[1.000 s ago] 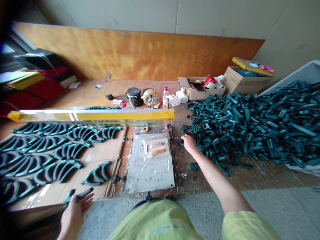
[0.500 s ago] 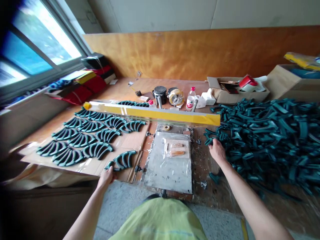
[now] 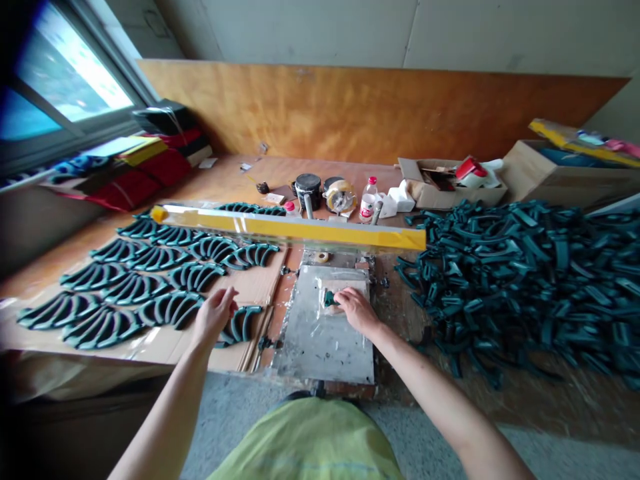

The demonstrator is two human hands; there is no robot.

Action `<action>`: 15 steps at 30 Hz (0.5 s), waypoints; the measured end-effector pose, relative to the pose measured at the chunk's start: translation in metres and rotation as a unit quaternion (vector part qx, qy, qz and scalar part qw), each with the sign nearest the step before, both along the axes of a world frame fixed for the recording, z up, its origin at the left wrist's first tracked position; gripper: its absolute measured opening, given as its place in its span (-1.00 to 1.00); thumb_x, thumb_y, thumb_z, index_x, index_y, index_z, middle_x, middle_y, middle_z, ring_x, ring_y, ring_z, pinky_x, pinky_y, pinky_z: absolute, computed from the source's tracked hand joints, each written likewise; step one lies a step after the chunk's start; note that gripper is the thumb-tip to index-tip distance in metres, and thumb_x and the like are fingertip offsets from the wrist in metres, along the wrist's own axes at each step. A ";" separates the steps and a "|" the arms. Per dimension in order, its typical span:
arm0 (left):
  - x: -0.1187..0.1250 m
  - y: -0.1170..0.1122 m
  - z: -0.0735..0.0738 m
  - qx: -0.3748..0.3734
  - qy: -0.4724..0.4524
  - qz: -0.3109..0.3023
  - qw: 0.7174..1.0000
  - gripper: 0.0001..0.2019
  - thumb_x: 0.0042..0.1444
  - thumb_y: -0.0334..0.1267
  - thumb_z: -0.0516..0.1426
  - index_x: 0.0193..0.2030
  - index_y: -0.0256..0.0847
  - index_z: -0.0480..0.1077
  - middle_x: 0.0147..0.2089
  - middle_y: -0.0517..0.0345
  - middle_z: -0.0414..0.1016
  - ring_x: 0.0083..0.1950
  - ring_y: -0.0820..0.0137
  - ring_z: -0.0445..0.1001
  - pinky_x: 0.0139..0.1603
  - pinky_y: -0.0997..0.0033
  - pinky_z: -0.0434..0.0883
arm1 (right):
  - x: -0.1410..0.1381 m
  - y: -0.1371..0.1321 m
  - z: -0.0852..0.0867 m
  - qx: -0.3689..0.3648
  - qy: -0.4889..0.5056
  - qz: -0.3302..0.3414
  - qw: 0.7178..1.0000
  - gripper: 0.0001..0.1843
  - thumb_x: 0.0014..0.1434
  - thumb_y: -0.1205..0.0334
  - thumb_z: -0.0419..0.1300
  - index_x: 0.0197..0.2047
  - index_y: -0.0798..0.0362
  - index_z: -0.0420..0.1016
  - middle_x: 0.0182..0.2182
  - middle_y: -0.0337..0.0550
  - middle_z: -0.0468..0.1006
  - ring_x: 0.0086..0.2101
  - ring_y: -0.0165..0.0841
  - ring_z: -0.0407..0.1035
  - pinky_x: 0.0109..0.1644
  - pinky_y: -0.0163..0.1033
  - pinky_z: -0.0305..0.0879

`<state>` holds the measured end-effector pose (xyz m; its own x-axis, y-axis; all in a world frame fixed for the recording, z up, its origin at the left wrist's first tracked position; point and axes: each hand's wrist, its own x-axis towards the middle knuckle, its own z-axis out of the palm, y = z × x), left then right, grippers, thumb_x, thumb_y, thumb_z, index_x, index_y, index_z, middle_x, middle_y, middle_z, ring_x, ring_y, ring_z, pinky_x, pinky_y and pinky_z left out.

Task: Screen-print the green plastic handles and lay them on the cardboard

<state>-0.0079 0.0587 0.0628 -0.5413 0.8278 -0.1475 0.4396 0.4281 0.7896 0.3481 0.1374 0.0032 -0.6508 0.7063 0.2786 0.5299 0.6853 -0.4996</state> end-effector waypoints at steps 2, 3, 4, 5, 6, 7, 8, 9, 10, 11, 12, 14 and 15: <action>0.023 0.023 0.034 0.121 -0.046 -0.019 0.991 -0.67 0.16 0.07 0.08 -0.26 -0.16 0.42 -0.58 0.28 0.36 -0.57 0.45 0.30 -0.50 0.50 0.25 | 0.000 0.000 -0.002 -0.011 0.010 -0.014 1.000 -0.65 0.20 0.47 0.14 0.01 -0.01 0.52 -0.12 -0.06 0.58 -0.06 -0.24 0.39 0.01 -0.08 0.38; 0.034 0.033 0.052 0.175 -0.069 -0.030 0.982 -0.68 0.16 0.07 0.09 -0.23 -0.16 0.42 -0.57 0.28 0.36 -0.57 0.47 0.29 -0.50 0.53 0.25 | 0.000 0.000 -0.003 -0.016 0.016 -0.021 1.000 -0.62 0.20 0.47 0.13 0.04 -0.03 0.52 -0.09 -0.06 0.59 -0.05 -0.24 0.39 0.02 -0.07 0.39; 0.045 0.042 0.069 0.226 -0.095 -0.039 0.969 -0.68 0.17 0.06 0.10 -0.22 -0.17 0.41 -0.57 0.28 0.35 -0.57 0.48 0.29 -0.50 0.54 0.26 | -0.001 -0.001 -0.004 -0.020 0.022 -0.028 0.999 -0.61 0.21 0.47 0.12 0.04 -0.04 0.54 -0.06 -0.07 0.59 -0.04 -0.24 0.39 0.04 -0.05 0.39; 0.054 0.049 0.085 0.271 -0.118 -0.048 0.954 -0.68 0.18 0.06 0.09 -0.23 -0.17 0.40 -0.57 0.28 0.36 -0.57 0.50 0.29 -0.50 0.55 0.26 | -0.002 -0.001 -0.005 -0.025 0.026 -0.036 0.999 -0.61 0.22 0.45 0.11 0.04 -0.05 0.55 -0.03 -0.08 0.59 -0.02 -0.23 0.39 0.06 -0.02 0.38; 0.062 0.056 0.099 0.309 -0.140 -0.055 0.939 -0.68 0.20 0.06 0.07 -0.26 -0.17 0.38 -0.57 0.29 0.36 -0.58 0.51 0.29 -0.51 0.56 0.26 | -0.003 -0.002 -0.007 -0.030 0.029 -0.046 0.998 -0.62 0.23 0.44 0.10 0.03 -0.06 0.57 -0.02 -0.09 0.59 0.00 -0.23 0.38 0.08 -0.01 0.37; 0.069 0.061 0.110 0.339 -0.156 -0.058 0.926 -0.68 0.22 0.06 0.05 -0.31 -0.16 0.36 -0.59 0.29 0.35 -0.59 0.51 0.27 -0.52 0.56 0.25 | -0.005 -0.003 -0.008 -0.036 0.031 -0.057 0.997 -0.63 0.25 0.43 0.09 0.02 -0.06 0.57 -0.01 -0.10 0.59 0.01 -0.24 0.37 0.11 0.00 0.36; 0.074 0.065 0.118 0.361 -0.166 -0.058 0.916 -0.65 0.24 0.06 0.02 -0.38 -0.16 0.33 -0.61 0.29 0.33 -0.61 0.52 0.25 -0.55 0.57 0.22 | -0.008 -0.004 -0.010 -0.044 0.035 -0.067 0.996 -0.63 0.26 0.42 0.07 0.02 -0.06 0.57 0.00 -0.11 0.59 0.02 -0.25 0.37 0.13 0.00 0.35; 0.077 0.069 0.124 0.373 -0.170 -0.053 0.910 -0.61 0.25 0.05 0.00 -0.47 -0.17 0.29 -0.65 0.29 0.30 -0.63 0.53 0.23 -0.57 0.57 0.19 | -0.010 -0.005 -0.012 -0.054 0.040 -0.081 0.994 -0.63 0.28 0.42 0.06 0.02 -0.07 0.57 0.00 -0.12 0.58 0.03 -0.27 0.36 0.14 -0.01 0.34; 0.080 0.072 0.126 0.376 -0.167 -0.048 0.910 -0.57 0.26 0.05 -0.02 -0.54 -0.17 0.25 -0.67 0.29 0.27 -0.65 0.54 0.21 -0.59 0.57 0.17 | -0.013 -0.006 -0.013 -0.065 0.046 -0.097 0.992 -0.63 0.29 0.42 0.04 0.01 -0.07 0.57 0.01 -0.12 0.57 0.04 -0.29 0.37 0.15 -0.03 0.34; 0.081 0.074 0.127 0.371 -0.161 -0.044 0.914 -0.53 0.26 0.05 -0.03 -0.59 -0.17 0.23 -0.69 0.28 0.25 -0.65 0.55 0.19 -0.60 0.57 0.16 | -0.016 -0.008 -0.015 -0.076 0.050 -0.112 0.990 -0.63 0.30 0.42 0.03 0.01 -0.06 0.58 0.02 -0.12 0.56 0.04 -0.31 0.37 0.16 -0.05 0.34; 0.082 0.075 0.127 0.362 -0.153 -0.040 0.919 -0.50 0.26 0.05 -0.04 -0.63 -0.18 0.21 -0.71 0.26 0.24 -0.66 0.56 0.19 -0.60 0.57 0.16 | -0.018 -0.009 -0.015 -0.085 0.049 -0.123 0.988 -0.63 0.30 0.42 0.02 0.01 -0.06 0.58 0.04 -0.11 0.55 0.05 -0.33 0.37 0.17 -0.07 0.33; 0.082 0.073 0.123 0.343 -0.147 -0.041 0.927 -0.48 0.26 0.06 -0.05 -0.65 -0.19 0.23 -0.70 0.24 0.26 -0.65 0.56 0.20 -0.58 0.58 0.18 | -0.020 -0.011 -0.014 -0.089 0.036 -0.127 0.987 -0.64 0.29 0.41 0.05 0.01 -0.06 0.57 0.05 -0.11 0.54 0.07 -0.34 0.37 0.18 -0.08 0.33; 0.081 0.070 0.121 0.336 -0.150 -0.045 0.929 -0.48 0.26 0.07 -0.05 -0.64 -0.19 0.25 -0.69 0.24 0.27 -0.65 0.55 0.21 -0.58 0.58 0.20 | -0.018 -0.011 -0.012 -0.082 0.024 -0.118 0.989 -0.65 0.27 0.41 0.08 0.02 -0.06 0.57 0.06 -0.13 0.54 0.08 -0.32 0.36 0.19 -0.07 0.32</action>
<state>0.0732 0.1285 0.1842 -0.4839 0.8270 0.2862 0.1665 -0.2340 0.9579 0.3299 0.1267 -0.0089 -0.4517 0.8750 0.1740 0.6383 0.4532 -0.6222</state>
